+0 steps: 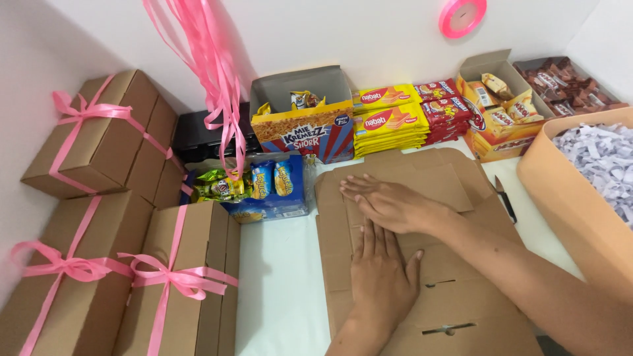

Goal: Assembling a cardboard gift box by folding and tucking flaps from a flat sheet.

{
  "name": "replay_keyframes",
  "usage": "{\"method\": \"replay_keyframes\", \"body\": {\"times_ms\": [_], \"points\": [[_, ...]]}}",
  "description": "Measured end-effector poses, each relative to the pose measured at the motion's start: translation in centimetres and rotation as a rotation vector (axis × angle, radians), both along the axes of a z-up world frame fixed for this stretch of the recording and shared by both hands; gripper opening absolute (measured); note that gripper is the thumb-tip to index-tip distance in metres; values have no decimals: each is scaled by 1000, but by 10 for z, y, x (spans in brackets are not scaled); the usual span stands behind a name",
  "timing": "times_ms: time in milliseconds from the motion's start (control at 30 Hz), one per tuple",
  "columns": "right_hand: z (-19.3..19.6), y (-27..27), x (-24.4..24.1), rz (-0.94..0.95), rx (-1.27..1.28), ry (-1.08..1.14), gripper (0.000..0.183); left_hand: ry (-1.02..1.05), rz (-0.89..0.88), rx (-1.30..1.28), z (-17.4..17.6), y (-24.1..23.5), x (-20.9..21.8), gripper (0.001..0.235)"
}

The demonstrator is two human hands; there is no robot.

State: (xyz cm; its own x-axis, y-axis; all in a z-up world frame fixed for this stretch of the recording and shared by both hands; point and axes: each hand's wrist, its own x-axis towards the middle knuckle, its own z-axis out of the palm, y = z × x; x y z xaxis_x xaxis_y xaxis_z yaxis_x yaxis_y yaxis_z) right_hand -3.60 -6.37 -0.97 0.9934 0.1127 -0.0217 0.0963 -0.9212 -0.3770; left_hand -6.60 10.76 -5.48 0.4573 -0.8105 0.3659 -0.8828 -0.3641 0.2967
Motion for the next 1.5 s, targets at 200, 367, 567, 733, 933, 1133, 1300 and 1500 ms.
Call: {"method": "replay_keyframes", "body": {"times_ms": [200, 367, 567, 733, 933, 1133, 1300, 1500], "points": [[-15, 6, 9, 1, -339, -153, 60, -21, -16, -56, 2, 2, 1, 68], [13, 31, -14, -39, -188, 13, 59, 35, -44, -152, 18, 7, 0, 59], [28, 37, -25, -101, -59, 112, 59, 36, -55, -220, 14, 4, 0, 56], [-1, 17, -3, -53, -160, -50, 59, 44, -32, -88, 4, 2, 0, 64], [-4, 5, 18, -54, -239, -55, 62, -44, -3, -96, 9, 3, 0, 71], [33, 11, 18, -223, -68, 185, 65, 71, -75, -97, 22, 5, 10, 76], [148, 35, -61, -680, -99, 111, 56, 270, -11, 187, 54, -3, 37, 41], [69, -42, -122, -908, 115, -517, 55, 289, 18, 116, 97, -2, 82, 22]]}}
